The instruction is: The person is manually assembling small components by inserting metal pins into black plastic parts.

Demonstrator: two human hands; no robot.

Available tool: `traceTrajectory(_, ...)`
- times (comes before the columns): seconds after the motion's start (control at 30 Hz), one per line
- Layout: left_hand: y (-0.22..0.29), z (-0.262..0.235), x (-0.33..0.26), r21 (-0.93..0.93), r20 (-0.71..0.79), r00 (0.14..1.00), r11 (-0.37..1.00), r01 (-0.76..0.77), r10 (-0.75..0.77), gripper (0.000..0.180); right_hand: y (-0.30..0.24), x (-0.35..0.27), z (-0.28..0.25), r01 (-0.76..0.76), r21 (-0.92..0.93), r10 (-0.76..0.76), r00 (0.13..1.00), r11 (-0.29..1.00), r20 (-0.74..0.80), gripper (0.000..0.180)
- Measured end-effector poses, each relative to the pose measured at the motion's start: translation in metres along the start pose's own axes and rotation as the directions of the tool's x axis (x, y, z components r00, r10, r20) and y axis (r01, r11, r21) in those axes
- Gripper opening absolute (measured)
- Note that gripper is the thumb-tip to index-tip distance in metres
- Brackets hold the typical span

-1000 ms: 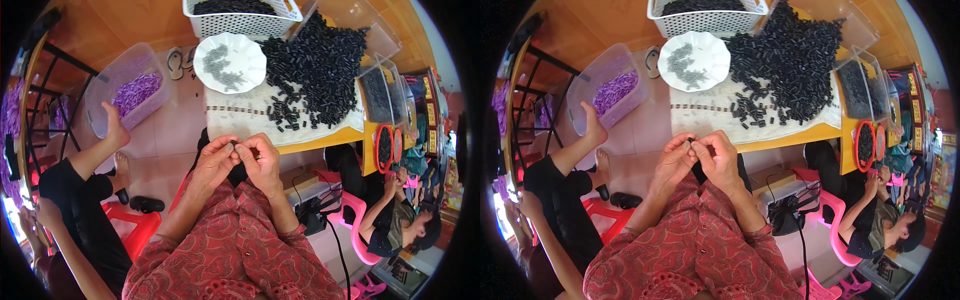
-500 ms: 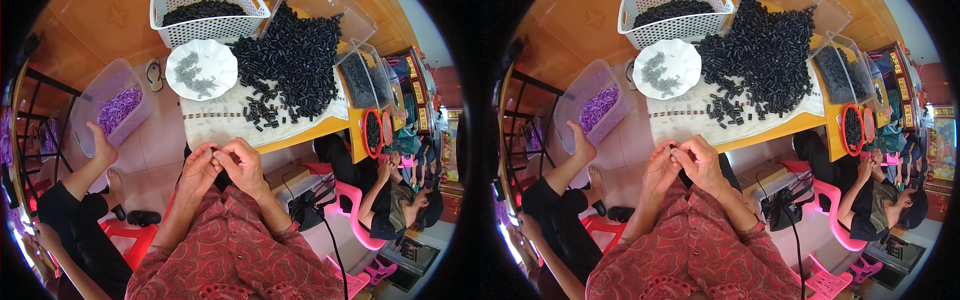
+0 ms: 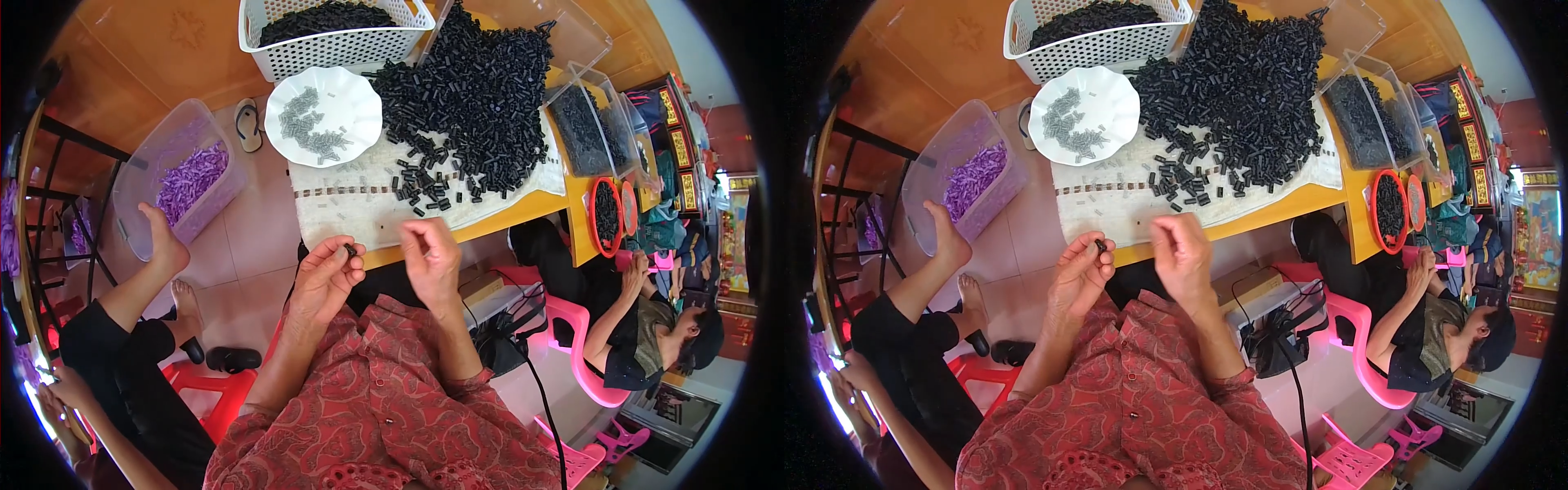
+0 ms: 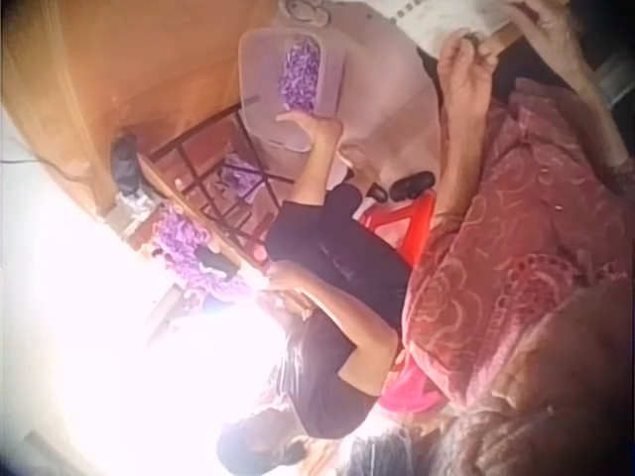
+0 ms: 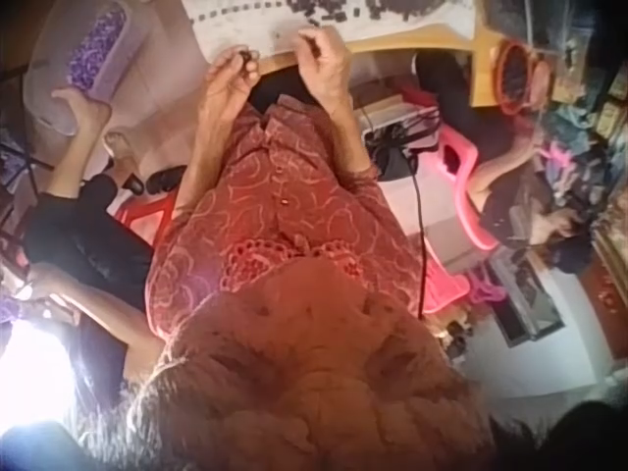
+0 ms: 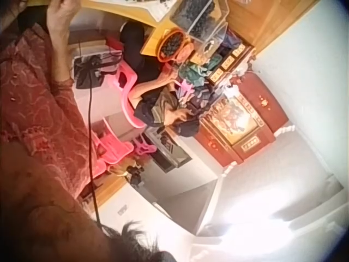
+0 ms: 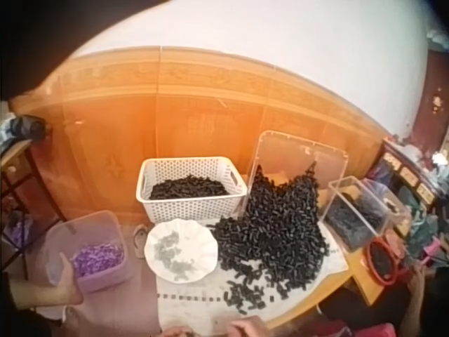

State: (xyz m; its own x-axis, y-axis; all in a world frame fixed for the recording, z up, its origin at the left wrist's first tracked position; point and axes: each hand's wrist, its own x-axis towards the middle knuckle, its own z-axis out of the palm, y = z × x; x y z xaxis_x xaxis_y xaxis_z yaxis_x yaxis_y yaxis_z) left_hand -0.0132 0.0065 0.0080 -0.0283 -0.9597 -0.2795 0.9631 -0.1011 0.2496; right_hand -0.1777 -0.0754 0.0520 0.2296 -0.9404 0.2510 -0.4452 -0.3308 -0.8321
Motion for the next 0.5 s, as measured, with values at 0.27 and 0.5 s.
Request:
traceTrajectory(0.27, -0.003, 0.003, 0.001, 0.045, -0.026, 1.000, 0.999, -0.016, 0.017, 0.022, 0.040, 0.029, -0.019, 0.067, -0.374, -0.134, 0.979, 0.925, -0.156, 0.013)
traceTrajectory(0.5, -0.002, 0.000, 0.003, 0.033, -0.010, 1.000, 0.999, -0.018, 0.018, 0.021, 0.050, 0.045, -0.015, 0.088, -0.518, -0.153, 0.984, 0.851, -0.085, 0.011)
